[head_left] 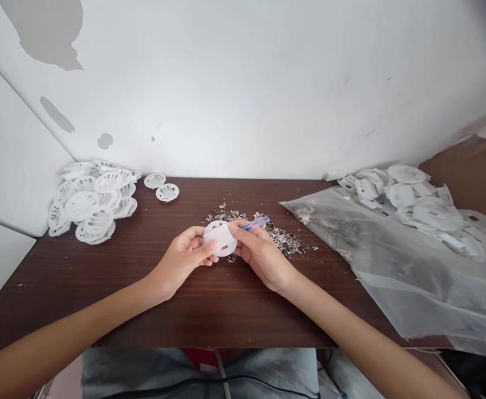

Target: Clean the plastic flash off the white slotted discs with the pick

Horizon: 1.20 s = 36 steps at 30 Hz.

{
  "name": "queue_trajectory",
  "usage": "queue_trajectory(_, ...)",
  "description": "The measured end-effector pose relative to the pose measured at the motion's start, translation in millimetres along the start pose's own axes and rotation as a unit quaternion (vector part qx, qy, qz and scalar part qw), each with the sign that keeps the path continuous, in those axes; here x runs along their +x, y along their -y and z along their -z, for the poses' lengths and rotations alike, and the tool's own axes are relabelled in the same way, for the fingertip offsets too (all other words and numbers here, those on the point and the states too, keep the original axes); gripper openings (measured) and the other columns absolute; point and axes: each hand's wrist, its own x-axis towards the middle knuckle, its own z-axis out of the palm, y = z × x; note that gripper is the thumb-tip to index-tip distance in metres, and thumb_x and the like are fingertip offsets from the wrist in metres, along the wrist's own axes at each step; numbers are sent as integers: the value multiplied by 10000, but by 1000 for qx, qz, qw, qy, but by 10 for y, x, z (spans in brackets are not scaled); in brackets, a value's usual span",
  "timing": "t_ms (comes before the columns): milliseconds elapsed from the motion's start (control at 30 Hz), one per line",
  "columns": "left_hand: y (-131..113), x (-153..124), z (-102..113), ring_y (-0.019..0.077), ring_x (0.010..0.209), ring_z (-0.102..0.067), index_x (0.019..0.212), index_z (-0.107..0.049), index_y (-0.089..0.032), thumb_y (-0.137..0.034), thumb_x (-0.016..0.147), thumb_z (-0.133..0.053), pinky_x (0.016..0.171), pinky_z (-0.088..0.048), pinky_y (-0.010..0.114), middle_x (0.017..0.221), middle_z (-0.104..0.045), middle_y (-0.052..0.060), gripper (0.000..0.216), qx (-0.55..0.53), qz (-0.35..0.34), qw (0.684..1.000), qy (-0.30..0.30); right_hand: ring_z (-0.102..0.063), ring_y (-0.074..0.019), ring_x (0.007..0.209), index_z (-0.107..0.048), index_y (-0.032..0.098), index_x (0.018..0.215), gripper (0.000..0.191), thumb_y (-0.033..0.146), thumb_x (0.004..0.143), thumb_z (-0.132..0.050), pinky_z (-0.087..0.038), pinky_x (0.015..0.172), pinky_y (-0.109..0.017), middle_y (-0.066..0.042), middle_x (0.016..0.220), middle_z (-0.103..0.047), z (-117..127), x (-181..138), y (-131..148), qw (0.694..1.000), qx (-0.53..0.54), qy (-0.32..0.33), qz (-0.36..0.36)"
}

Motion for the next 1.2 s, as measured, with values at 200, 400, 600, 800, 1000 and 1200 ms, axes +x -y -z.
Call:
queue_trajectory(200, 0, 12, -5, 138, 796, -651, 1085, -691, -171, -546, 753, -882, 810, -515, 315, 957, -750, 52, 536, -9, 12, 1000, -8, -607, -148, 799, -685, 211, 850, 358, 516, 794, -862, -504, 798, -293, 3, 851, -688, 13, 11, -9, 1000, 14, -4, -14)
queue_trajectory(400, 9, 17, -14, 140, 793, -644, 1046, -703, -171, -586, 752, -866, 815, -529, 322, 979, -747, 60, 534, -35, 13, 999, -13, -599, -144, 779, -695, 212, 840, 343, 502, 788, -871, -495, 768, -288, 11, 846, -679, 7, 3, -2, 1000, 12, -3, -5)
queue_trajectory(600, 48, 32, 13, 150, 823, -651, 1016, -703, -186, -603, 822, -800, 834, -536, 329, 991, -737, 57, 470, -41, 10, 999, -7, -594, -137, 768, -691, 211, 834, 344, 503, 792, -868, -490, 748, -279, 14, 837, -671, -6, -6, -5, 1000, 10, 2, -6)
queue_trajectory(800, 71, 44, 27, 148, 818, -650, 992, -690, -190, -589, 866, -764, 819, -535, 315, 998, -735, 61, 425, -50, 4, 999, 0, -604, -139, 768, -667, 214, 829, 354, 503, 791, -868, -494, 745, -280, 13, 838, -680, 3, 6, -17, 1000, 18, 0, -11)
queue_trajectory(1000, 88, 53, 34, 152, 823, -658, 972, -675, -186, -583, 889, -741, 815, -539, 311, 980, -730, 65, 412, -56, 2, 998, 1, -648, -164, 801, -659, 220, 836, 367, 514, 781, -872, -520, 776, -307, 5, 858, -710, -6, 3, -5, 1000, 17, 0, -13)
queue_trajectory(1200, 78, 47, 30, 167, 855, -672, 974, -680, -181, -591, 880, -746, 811, -543, 311, 1020, -732, 82, 425, -64, 3, 998, -8, -666, -170, 823, -681, 218, 855, 350, 514, 797, -860, -531, 789, -309, -4, 886, -728, -5, -1, -3, 1000, 10, 3, -15)
